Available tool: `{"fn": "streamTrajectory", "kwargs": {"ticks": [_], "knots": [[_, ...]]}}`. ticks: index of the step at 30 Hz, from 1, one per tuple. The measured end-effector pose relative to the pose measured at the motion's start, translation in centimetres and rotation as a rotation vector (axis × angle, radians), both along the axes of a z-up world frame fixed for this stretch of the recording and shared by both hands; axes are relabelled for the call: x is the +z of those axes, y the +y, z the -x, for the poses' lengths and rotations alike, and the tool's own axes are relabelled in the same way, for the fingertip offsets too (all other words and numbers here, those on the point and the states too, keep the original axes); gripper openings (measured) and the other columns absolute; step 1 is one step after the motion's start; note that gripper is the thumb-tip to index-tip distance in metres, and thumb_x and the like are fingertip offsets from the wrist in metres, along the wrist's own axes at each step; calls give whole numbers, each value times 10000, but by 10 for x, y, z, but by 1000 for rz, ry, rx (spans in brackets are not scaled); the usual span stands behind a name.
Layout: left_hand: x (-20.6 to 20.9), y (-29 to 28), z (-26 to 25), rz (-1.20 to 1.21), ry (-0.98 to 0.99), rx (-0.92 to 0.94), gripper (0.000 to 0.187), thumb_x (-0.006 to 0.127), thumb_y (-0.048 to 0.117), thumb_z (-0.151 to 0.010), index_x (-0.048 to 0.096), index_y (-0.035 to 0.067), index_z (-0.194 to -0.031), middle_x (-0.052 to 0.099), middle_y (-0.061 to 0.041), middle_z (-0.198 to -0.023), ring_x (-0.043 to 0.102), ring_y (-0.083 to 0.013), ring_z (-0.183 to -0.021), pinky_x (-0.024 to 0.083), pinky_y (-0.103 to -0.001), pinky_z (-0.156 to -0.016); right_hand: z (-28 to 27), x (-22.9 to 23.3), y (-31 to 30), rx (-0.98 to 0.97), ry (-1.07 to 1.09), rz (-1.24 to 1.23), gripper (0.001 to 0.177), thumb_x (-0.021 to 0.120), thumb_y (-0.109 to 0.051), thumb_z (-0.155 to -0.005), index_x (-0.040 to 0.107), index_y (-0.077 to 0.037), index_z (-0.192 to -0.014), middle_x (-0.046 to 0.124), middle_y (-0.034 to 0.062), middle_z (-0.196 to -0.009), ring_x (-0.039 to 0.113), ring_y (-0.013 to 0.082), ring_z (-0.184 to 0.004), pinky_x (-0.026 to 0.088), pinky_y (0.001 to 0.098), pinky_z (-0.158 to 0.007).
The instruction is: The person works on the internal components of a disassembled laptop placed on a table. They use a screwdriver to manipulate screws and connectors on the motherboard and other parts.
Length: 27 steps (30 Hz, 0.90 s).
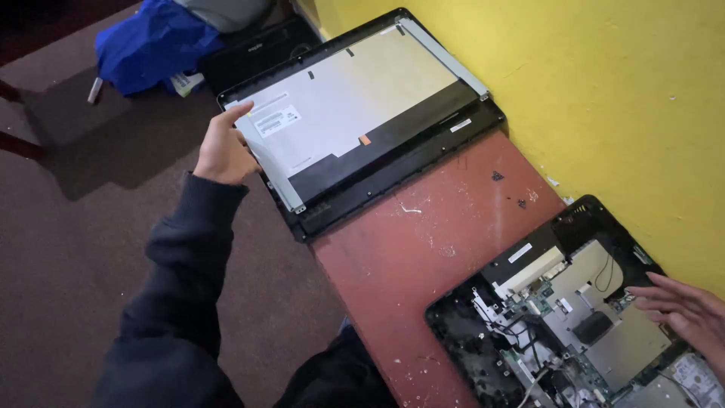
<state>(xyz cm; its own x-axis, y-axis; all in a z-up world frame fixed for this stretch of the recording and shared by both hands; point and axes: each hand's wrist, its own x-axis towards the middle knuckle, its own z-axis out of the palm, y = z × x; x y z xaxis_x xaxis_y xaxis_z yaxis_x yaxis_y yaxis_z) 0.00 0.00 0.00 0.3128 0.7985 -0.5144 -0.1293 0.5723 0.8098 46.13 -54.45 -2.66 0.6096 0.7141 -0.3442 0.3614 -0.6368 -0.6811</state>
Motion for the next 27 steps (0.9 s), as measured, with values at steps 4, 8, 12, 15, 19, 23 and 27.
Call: {"fn": "streamTrajectory", "kwargs": {"ticks": [4,8,12,15,19,23,27], "knots": [[-6,4,2,-34,-16,3,842,630,429,-804,374,67,-1519,483,-177,-1492,580,-329,-1333,520,-525,-1034,-6,-5,-3,-9,59,35,650,475,-92,-931,427,-147,-1577,601,144,-1503,620,335,-1344,470,538,-1180],[-14,2,-6,49,-164,51,852,680,343,-815,333,-28,-1498,525,-154,-1458,649,-311,-1271,545,-411,-987,24,16,-3,-34,63,-212,597,466,-35,-937,488,-2,-1533,672,257,-1380,671,368,-1207,509,477,-1070],[-56,13,-6,-207,-128,40,928,746,299,-918,210,68,-1640,10,-47,-1715,162,-227,-1586,249,-377,-1222,73,68,23,-130,29,-84,551,466,-69,-952,498,-54,-1501,672,182,-1391,645,321,-1293,490,477,-1166],[-30,-13,-18,-279,116,-67,623,671,334,-891,564,47,-1433,393,-81,-1656,289,-226,-1557,196,-387,-1228,91,83,31,-193,82,-174,547,490,36,-929,524,29,-1475,687,236,-1338,671,354,-1209,511,454,-1110],[28,-34,-3,-216,284,-226,741,523,416,-880,352,134,-1543,404,-89,-1610,435,-272,-1472,324,-496,-1212,89,84,26,-131,58,-201,546,506,2,-921,532,34,-1465,693,230,-1321,678,348,-1180,538,455,-1080],[32,-22,14,-165,319,-336,762,488,461,-905,362,56,-1537,446,-132,-1494,526,-262,-1350,424,-445,-1164,89,82,27,-175,69,-120,553,501,6,-926,528,-12,-1477,688,206,-1346,669,338,-1226,514,466,-1137],[52,-41,10,-311,284,-353,423,416,334,-1040,562,123,-1377,654,-45,-1239,639,-177,-1168,490,-334,-1091,98,93,33,-168,84,-35,590,514,-39,-910,521,-61,-1500,694,168,-1354,673,317,-1237,523,478,-1145]]}}
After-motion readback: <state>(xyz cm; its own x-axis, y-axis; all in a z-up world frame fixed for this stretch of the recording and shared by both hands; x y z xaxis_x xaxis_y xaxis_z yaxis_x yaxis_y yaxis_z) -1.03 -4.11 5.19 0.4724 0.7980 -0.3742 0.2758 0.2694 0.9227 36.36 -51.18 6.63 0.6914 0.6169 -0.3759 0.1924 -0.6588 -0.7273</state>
